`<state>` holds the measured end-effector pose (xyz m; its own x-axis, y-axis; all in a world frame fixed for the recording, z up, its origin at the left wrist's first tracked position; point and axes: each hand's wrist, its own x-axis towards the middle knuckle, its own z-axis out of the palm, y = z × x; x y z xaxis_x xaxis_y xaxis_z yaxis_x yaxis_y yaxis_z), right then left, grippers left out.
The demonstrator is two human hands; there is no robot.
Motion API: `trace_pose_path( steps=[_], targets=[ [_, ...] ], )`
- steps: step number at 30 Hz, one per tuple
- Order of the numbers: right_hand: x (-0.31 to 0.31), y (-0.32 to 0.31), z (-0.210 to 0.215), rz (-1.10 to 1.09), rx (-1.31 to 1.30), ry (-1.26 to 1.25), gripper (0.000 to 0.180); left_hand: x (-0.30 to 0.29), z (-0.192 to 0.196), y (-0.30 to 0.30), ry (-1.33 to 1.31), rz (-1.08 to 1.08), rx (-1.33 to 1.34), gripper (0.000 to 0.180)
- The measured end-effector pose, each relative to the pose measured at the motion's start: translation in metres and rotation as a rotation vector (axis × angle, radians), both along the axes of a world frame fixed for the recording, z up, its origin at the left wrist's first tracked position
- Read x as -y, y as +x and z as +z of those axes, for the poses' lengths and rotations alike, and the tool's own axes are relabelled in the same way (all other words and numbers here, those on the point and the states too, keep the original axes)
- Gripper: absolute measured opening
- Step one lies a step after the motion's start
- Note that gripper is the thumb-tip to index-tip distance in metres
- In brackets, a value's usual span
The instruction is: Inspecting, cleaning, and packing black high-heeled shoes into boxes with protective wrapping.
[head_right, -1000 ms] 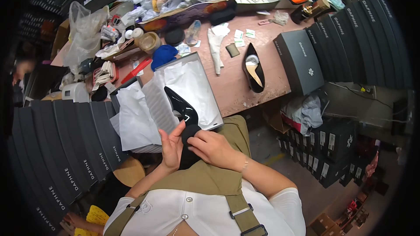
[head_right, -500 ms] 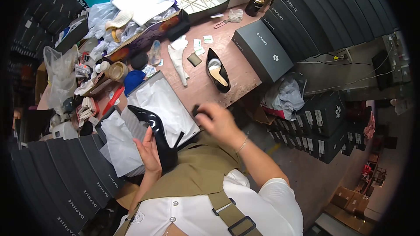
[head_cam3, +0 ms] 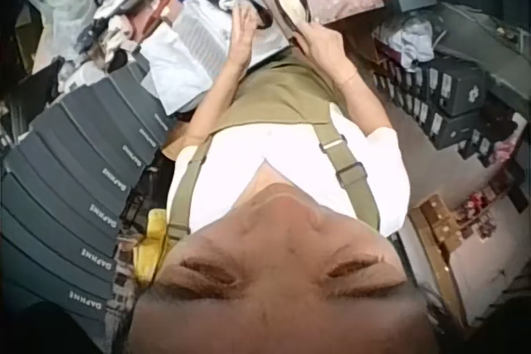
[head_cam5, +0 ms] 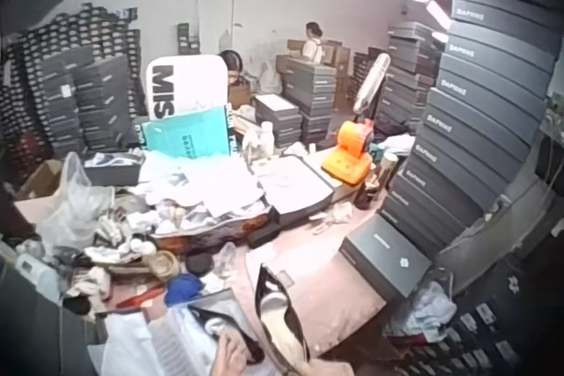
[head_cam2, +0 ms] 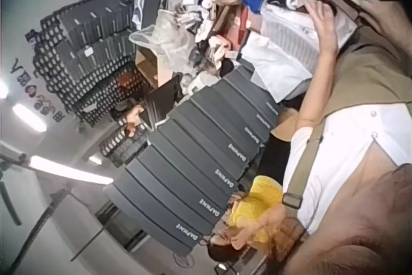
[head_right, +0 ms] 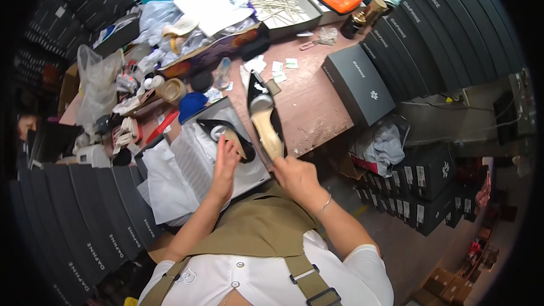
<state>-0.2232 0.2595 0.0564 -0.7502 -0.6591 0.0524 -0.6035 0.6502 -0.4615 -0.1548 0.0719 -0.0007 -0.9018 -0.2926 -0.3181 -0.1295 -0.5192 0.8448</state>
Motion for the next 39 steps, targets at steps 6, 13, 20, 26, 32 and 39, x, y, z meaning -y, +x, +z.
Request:
trace_pose_path(
  steps=[6,13,20,26,32,39],
  targets=[
    [0.028,0.042,0.057,0.444,0.44,-0.234,0.063,0.012,0.015,0.01,0.405,0.032,0.019,0.063],
    [0.015,0.024,0.051,0.125,0.489,-0.478,0.036,0.063,-0.001,0.055,1.15,0.002,-0.295,0.048],
    [0.041,0.047,0.049,0.263,0.382,-0.476,0.038,0.064,0.005,0.077,1.271,0.0,-0.372,0.051],
    [0.058,0.054,0.056,0.381,0.269,-0.491,0.042,0.06,-0.015,0.085,1.215,0.0,-0.447,0.052],
    [0.105,0.07,0.04,0.603,0.034,-0.4,0.032,0.043,-0.011,0.091,0.619,0.007,-0.19,0.049],
    [0.129,0.028,0.01,0.287,-0.151,-0.35,0.013,0.013,0.031,0.096,-0.253,0.022,-0.006,0.039]
  ],
)
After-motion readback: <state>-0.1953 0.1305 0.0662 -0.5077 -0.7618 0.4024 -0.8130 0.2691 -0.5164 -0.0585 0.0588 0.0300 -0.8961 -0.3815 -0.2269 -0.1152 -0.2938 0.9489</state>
